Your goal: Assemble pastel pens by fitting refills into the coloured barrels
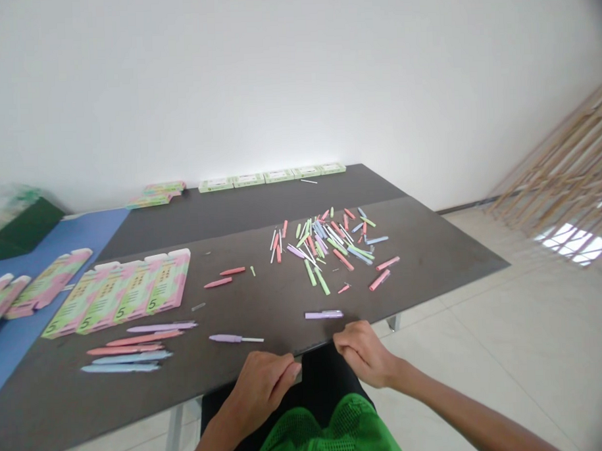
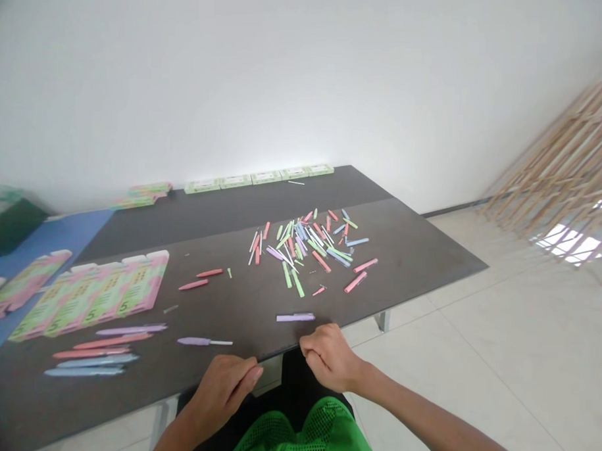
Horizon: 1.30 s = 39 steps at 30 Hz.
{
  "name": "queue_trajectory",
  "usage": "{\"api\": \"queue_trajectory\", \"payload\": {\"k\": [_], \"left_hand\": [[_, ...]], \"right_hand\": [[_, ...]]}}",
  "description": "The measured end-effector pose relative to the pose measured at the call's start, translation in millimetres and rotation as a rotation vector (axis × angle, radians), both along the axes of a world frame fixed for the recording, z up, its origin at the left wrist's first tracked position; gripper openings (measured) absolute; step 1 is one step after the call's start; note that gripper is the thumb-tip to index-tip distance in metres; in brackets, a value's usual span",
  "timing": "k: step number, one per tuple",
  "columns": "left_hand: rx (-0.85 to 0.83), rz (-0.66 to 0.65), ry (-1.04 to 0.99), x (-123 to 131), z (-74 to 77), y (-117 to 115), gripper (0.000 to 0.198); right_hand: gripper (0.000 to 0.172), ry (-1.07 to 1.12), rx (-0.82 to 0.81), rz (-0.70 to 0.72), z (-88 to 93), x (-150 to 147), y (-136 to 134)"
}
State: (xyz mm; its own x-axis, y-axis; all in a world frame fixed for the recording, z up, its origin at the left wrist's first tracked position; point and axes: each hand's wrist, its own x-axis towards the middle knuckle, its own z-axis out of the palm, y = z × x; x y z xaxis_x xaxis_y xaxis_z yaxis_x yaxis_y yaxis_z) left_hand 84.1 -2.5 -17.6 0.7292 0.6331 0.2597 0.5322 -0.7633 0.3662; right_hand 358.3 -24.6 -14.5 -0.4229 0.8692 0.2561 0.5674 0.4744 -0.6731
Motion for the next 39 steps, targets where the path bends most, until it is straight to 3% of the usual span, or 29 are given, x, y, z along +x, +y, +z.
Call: {"api": "queue_trajectory", "payload": {"k": [9,19,30,39], "left_hand": [[-0.025,-0.003,-0.012,-2.1,0.7,0.5,0.044],[-0.067,-0.016,-0.059,-2.7,5.8,-0.7,0.041],[-0.096,0.001,-0.072,-2.9,6.7,-1.2,0.042],[-0.106,-0.017,-0.006,-2.1,8.7,-0.2,0.043]], "right_hand": [[0.017,0.007,-0.006,0.005,-0.7,0.1,0.1],[0.023,0.119,-0.133,0.024,9.4,6.7,6.2],[0.021,0.058,-0.032,0.008,6.7,3.6,3.4],[0.024,0.065,-0.053,0.013,7.1,4.0,1.7]]}}
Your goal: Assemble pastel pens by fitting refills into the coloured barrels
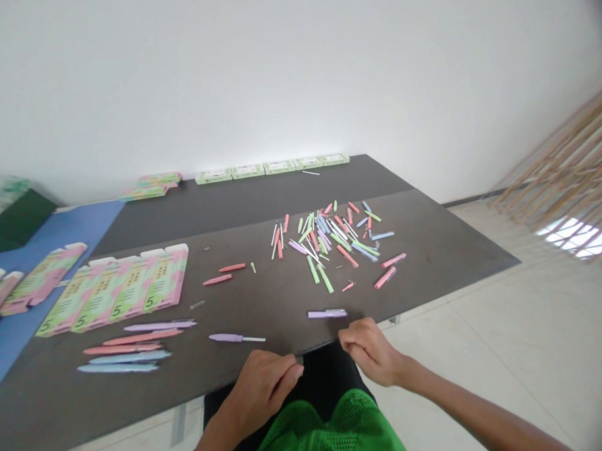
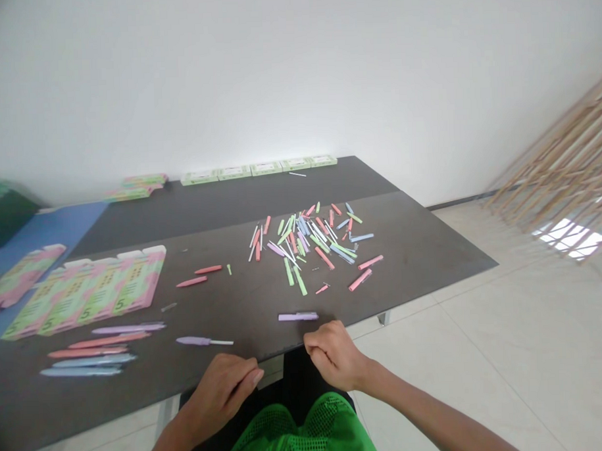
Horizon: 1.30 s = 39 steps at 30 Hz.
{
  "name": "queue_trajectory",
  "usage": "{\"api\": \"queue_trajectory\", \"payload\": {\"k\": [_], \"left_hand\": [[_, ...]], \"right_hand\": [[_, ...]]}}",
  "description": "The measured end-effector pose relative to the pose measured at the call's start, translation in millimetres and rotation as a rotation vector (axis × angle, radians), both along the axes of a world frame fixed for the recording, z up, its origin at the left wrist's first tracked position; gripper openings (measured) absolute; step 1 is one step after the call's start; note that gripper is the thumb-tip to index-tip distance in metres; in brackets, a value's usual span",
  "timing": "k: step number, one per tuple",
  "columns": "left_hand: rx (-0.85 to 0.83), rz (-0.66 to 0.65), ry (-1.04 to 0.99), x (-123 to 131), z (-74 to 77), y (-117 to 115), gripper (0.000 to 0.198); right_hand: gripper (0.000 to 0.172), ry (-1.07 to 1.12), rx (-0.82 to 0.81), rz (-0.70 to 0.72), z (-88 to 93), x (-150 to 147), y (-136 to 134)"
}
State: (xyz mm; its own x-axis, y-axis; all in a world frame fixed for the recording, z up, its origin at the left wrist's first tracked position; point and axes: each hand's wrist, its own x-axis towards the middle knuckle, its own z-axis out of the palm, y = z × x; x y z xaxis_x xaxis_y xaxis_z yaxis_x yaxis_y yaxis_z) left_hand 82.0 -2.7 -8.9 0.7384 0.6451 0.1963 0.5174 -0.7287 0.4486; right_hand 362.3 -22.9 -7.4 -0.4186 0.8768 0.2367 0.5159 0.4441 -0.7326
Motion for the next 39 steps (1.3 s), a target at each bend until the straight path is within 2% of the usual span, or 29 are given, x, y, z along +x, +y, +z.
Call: {"api": "queue_trajectory", "payload": {"k": [4,6,8,11,17,21,23,27,29,34,39], "left_hand": [[-0.022,-0.014,0.024,1.0,0.9,1.9,0.043],[-0.034,-0.026,0.031,1.2,0.8,2.5,0.042],[-0.040,-0.030,0.029,1.5,0.8,2.9,0.042],[-0.038,-0.028,0.014,2.4,1.1,3.5,0.042],[-0.038,-0.020,-0.004,4.1,2.4,4.0,0.042],[-0.035,-0.008,-0.012,5.0,3.3,3.5,0.043],[-0.039,-0.004,-0.013,5.4,2.9,3.2,0.043],[-0.063,0.005,-0.016,6.3,1.2,2.6,0.043],[-0.065,0.012,-0.012,6.8,0.9,2.3,0.043],[-0.040,0.025,-0.005,8.0,0.4,0.5,0.043],[-0.030,0.040,-0.033,8.5,-1.1,-1.2,0.039]], "right_hand": [[0.024,-0.045,0.113,-0.078,9.7,1.9,7.6],[0.016,-0.181,0.235,-0.117,16.9,3.4,15.4],[0.018,-0.345,0.341,-0.102,21.0,5.1,23.0],[0.020,-0.500,0.405,-0.071,17.2,6.6,29.4],[0.021,-0.504,0.406,-0.106,5.5,1.7,26.4],[0.020,-0.505,0.422,-0.093,15.9,-8.4,30.6],[0.019,-0.437,0.415,-0.091,22.8,-15.4,39.1],[0.017,-0.121,0.235,-0.176,31.0,-30.7,66.6],[0.016,-0.066,0.130,-0.224,32.5,-38.4,81.0],[0.009,-0.320,0.130,-0.202,30.7,-56.3,102.9],[0.014,-0.417,0.131,-0.098,17.3,-69.1,103.3]]}}
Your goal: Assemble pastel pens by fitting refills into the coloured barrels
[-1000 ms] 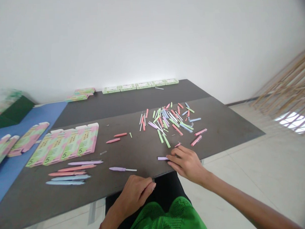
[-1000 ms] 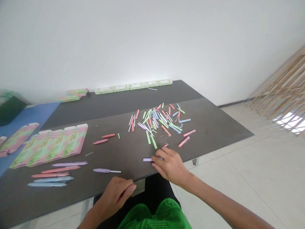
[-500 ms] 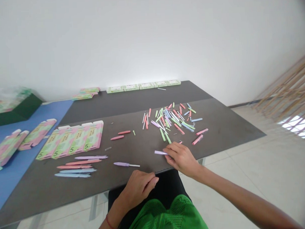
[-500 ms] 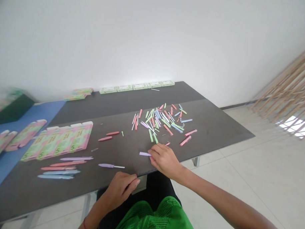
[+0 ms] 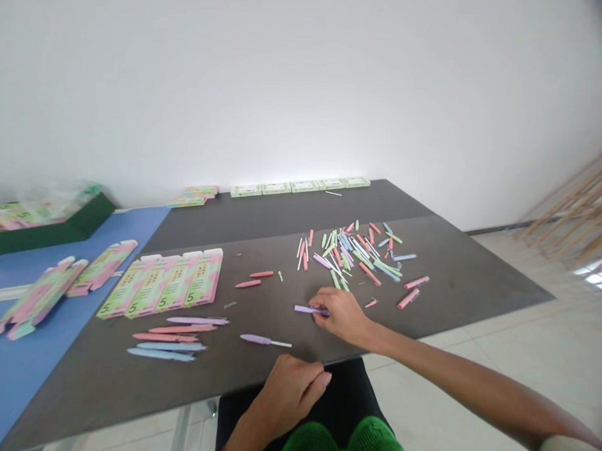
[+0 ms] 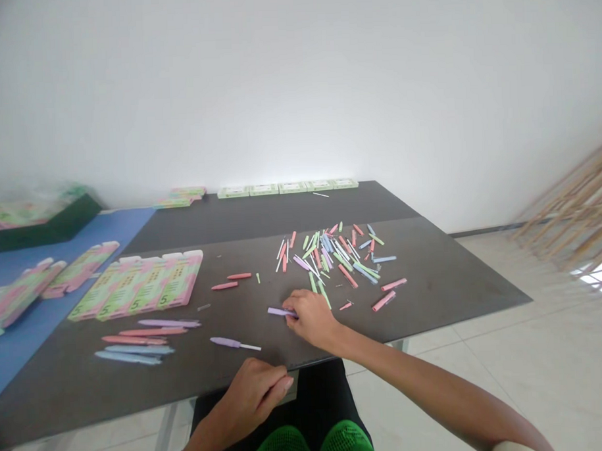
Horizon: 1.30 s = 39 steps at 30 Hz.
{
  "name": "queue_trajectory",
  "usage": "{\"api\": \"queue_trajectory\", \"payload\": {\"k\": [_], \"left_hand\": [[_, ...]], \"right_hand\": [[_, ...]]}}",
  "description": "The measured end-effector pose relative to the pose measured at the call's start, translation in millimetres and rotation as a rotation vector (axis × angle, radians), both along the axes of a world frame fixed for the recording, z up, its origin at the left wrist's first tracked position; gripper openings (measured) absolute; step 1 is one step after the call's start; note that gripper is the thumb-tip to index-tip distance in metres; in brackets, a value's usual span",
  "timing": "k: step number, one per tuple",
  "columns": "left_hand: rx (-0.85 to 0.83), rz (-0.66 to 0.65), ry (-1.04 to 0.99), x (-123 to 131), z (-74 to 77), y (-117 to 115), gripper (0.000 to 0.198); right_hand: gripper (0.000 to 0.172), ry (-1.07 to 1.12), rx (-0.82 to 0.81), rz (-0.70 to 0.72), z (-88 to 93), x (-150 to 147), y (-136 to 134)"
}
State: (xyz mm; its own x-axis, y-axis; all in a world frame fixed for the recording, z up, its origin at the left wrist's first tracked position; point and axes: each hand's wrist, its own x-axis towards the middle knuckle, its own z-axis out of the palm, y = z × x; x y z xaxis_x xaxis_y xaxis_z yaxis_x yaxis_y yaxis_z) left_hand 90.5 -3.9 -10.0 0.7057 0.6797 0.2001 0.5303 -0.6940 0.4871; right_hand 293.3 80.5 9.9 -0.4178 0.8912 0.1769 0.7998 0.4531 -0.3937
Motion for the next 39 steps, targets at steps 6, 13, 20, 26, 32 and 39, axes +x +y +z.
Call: {"api": "queue_trajectory", "payload": {"k": [6,13,20,26,32,39], "left_hand": [[-0.033,-0.009,-0.012,-0.1,-0.7,0.0,0.038],[-0.032,-0.045,0.006,-1.9,-6.2,1.2,0.040],[-0.044,-0.042,-0.036,-1.8,-8.8,1.7,0.041],[-0.028,-0.064,-0.031,-4.0,-8.2,1.4,0.041],[0.025,-0.079,-0.005,-5.3,-10.2,0.5,0.039],[0.042,-0.102,-0.022,-5.9,-12.0,4.2,0.040]], "right_hand": [[0.020,-0.019,0.062,0.104,6.8,12.3,6.1],[0.041,-0.140,0.064,-0.101,27.9,70.6,108.9],[0.058,-0.130,0.001,0.005,-23.0,63.3,120.6],[0.055,-0.030,0.020,0.072,-28.2,65.0,118.8],[0.050,0.020,0.033,0.099,-12.3,132.6,128.8],[0.047,0.030,0.066,0.030,-5.5,157.7,118.7]]}}
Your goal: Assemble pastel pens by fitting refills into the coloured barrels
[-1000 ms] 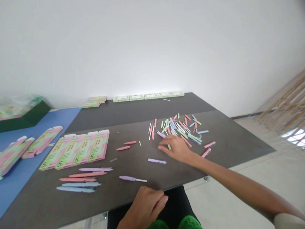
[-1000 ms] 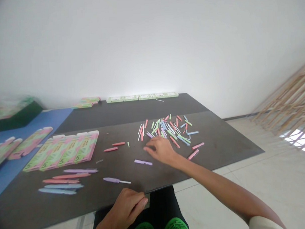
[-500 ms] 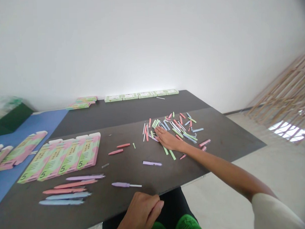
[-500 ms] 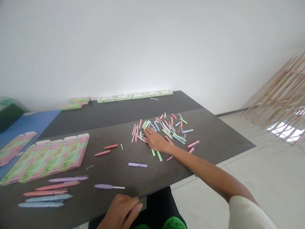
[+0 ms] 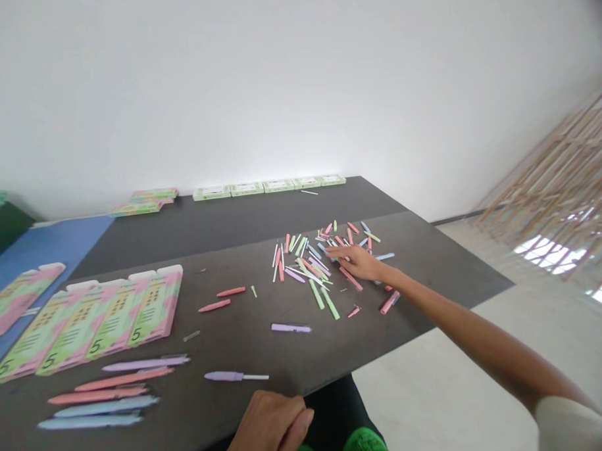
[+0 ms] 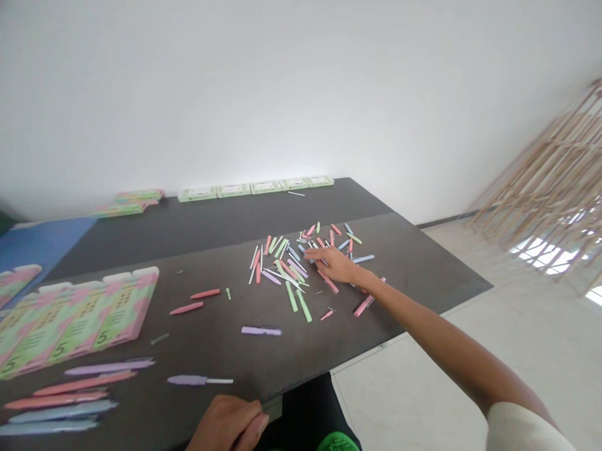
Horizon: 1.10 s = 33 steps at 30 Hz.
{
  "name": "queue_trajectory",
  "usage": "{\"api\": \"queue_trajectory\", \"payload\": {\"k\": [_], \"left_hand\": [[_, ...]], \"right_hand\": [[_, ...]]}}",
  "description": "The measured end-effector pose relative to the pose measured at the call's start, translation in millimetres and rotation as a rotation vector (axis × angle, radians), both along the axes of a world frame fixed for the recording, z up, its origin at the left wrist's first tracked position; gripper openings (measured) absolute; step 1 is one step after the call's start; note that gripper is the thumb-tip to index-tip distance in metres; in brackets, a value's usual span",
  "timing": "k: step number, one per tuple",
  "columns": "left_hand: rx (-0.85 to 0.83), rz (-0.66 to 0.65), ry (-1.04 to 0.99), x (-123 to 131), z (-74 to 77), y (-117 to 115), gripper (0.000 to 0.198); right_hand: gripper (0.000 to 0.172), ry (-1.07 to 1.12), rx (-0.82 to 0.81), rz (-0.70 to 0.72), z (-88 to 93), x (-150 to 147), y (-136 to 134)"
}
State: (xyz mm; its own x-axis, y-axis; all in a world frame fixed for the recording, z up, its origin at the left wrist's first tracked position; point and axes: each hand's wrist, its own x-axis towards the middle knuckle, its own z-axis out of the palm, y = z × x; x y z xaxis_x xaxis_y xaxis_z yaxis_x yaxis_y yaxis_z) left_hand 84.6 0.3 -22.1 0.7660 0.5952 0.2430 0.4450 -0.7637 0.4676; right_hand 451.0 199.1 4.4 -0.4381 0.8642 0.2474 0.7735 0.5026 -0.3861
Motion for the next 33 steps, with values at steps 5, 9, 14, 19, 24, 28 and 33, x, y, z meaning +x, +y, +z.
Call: {"api": "queue_trajectory", "payload": {"k": [5,9,14,19,24,28,33], "left_hand": [[-0.038,0.011,-0.001,-1.0,4.1,-1.2,0.040],[-0.062,0.039,0.001,-1.5,6.4,-2.0,0.040],[-0.056,0.050,0.005,0.6,4.9,-3.2,0.041],[-0.068,0.060,0.002,2.0,5.6,-3.2,0.042],[-0.108,0.055,0.011,1.2,6.9,-1.8,0.041],[-0.182,0.136,0.003,8.3,14.3,-3.9,0.043],[-0.209,0.396,-0.029,24.4,44.4,3.4,0.038]], "right_hand": [[0.033,-0.034,0.018,-0.236,13.4,-11.4,44.5],[0.023,-0.113,-0.107,-0.335,15.7,-26.0,88.4],[0.038,-0.179,-0.235,-0.376,12.7,-37.3,110.9],[0.036,-0.148,-0.231,-0.433,15.2,-41.1,105.3],[0.030,0.040,-0.177,-0.448,30.7,-44.3,88.3],[0.018,0.306,-0.221,-0.401,46.1,-52.1,55.5],[0.029,0.598,-0.381,-0.243,55.7,-75.7,-25.4]]}}
